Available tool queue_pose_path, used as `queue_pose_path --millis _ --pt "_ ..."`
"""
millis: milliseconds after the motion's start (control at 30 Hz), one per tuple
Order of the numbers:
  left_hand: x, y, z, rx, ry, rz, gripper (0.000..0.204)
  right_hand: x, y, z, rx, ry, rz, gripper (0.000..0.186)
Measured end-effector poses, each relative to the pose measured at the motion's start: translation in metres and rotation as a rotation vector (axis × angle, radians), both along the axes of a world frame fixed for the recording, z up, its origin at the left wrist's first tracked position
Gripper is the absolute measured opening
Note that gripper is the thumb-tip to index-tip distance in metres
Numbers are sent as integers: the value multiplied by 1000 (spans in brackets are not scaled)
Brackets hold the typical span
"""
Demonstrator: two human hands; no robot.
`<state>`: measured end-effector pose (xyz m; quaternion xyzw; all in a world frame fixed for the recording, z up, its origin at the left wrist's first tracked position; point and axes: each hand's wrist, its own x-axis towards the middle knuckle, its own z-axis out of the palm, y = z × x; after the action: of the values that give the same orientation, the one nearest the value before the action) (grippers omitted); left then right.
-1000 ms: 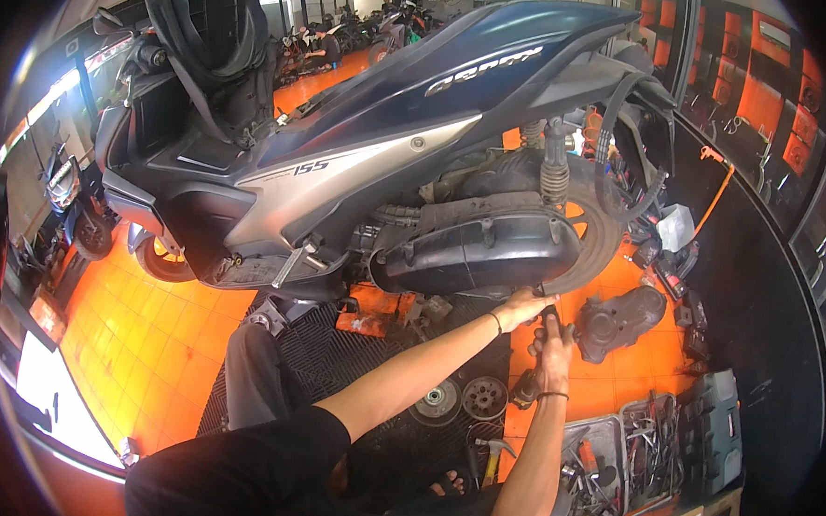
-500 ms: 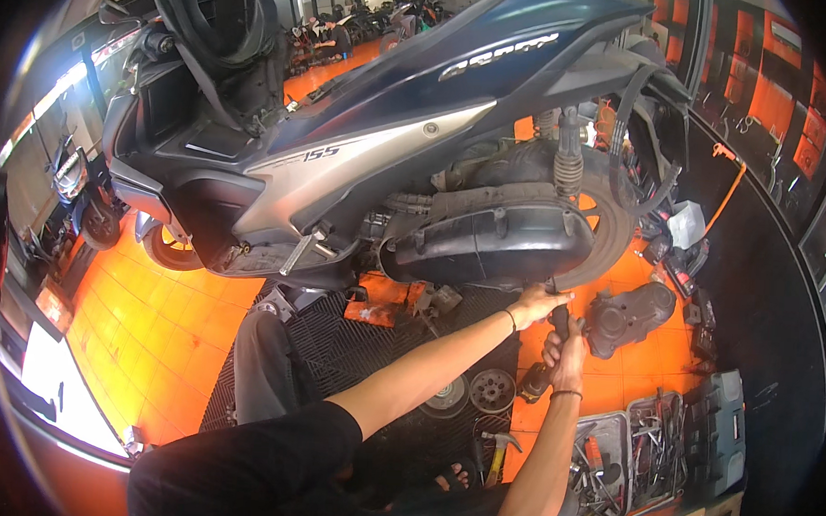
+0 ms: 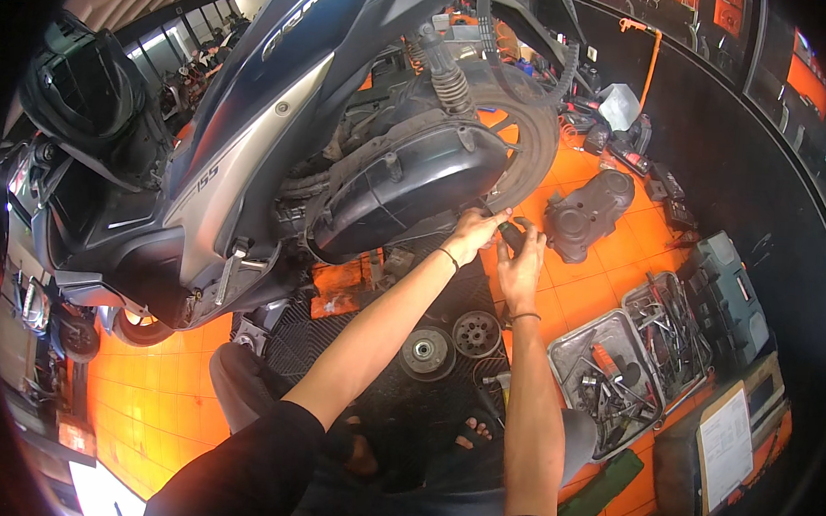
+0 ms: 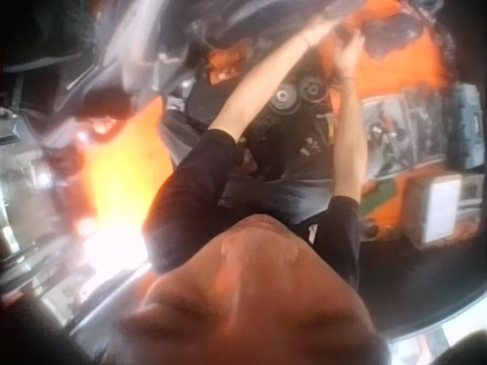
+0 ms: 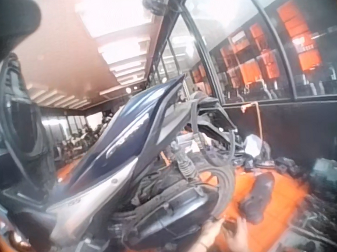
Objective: The person removes several screws from a black plastic motorcycle engine cover using a screwdriver and an electric drill, then pulls the cover off to reveal an air filter and handles various tools from a metal tray on the floor.
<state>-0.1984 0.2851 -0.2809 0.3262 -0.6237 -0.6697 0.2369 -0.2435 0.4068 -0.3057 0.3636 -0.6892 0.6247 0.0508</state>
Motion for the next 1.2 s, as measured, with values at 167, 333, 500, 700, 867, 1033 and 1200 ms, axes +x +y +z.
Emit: queue_pose_path --millis 167,333,500,700,867,1033,1200 --pt "20 2 8 -21 -48 -36 37 -19 19 25 -201 -1518 864 38" --pt "31 -10 14 -67 -59 -102 40 6 0 29 -32 -1049 515 29" --pt "23 -3 3 67 63 172 39 32 -5 15 376 465 -220 29" --pt "10 -12 -16 198 187 250 27 30 -6 29 -133 -876 227 30" --pt "6 1 -2 229 246 92 34 -14 8 21 -73 -1346 638 35" --pt "-3 3 -9 186 210 147 29 0 -2 -4 88 -306 68 22" --pt "-5 3 -23 282 217 242 22 27 -6 12 176 174 -132 34"
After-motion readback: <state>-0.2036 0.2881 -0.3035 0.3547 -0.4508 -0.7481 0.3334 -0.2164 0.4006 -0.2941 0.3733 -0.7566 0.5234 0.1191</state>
